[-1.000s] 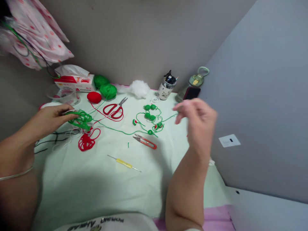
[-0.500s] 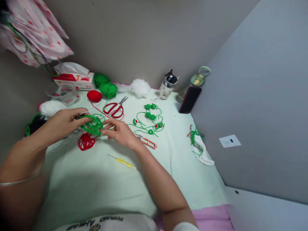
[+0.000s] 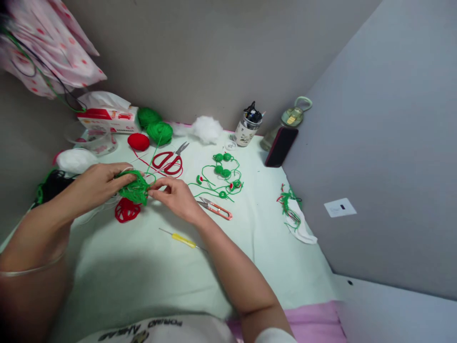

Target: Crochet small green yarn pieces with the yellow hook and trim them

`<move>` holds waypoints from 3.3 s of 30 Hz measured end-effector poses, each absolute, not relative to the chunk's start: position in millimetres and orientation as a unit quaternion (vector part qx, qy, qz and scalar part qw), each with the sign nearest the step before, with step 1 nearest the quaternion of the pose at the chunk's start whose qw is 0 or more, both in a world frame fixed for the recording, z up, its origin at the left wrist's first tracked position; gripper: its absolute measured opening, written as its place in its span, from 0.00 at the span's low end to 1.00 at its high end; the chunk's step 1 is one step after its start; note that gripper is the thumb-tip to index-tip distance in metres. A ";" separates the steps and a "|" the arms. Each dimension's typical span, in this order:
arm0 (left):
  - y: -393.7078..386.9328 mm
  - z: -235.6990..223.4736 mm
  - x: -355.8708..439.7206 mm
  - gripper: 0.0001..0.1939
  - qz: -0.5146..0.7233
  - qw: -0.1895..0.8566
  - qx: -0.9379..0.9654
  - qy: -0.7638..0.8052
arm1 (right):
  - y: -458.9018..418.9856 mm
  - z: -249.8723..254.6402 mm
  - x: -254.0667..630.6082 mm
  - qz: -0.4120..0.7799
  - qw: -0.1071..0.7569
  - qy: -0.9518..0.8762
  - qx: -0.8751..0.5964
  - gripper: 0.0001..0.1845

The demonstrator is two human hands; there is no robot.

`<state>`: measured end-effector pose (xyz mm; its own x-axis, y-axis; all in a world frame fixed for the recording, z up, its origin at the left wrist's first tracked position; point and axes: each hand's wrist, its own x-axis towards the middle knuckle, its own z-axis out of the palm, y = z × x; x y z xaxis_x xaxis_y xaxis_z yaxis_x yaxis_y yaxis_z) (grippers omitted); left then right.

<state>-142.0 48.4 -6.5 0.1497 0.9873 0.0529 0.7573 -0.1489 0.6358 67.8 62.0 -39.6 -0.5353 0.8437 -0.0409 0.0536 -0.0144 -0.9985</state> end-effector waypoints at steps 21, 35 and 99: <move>54.3 -2.4 -161.8 0.09 0.594 0.337 0.484 0.546 | 96.8 -7.1 129.6 0.606 0.533 -0.411 -0.423 0.12; 45.5 -4.1 -119.2 0.07 0.542 0.357 0.523 0.552 | 50.4 -1.7 84.5 0.521 0.377 -0.657 -0.393 0.12; 43.0 -11.2 -118.0 0.14 0.363 0.566 0.555 0.490 | 56.9 -7.4 96.7 0.216 0.410 -0.813 -0.351 0.05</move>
<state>-118.0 43.0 -11.2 0.2566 0.9545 -0.1518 0.1333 0.1206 0.9837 96.7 56.9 -7.4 -0.4168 0.7484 0.5160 0.3938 0.6602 -0.6395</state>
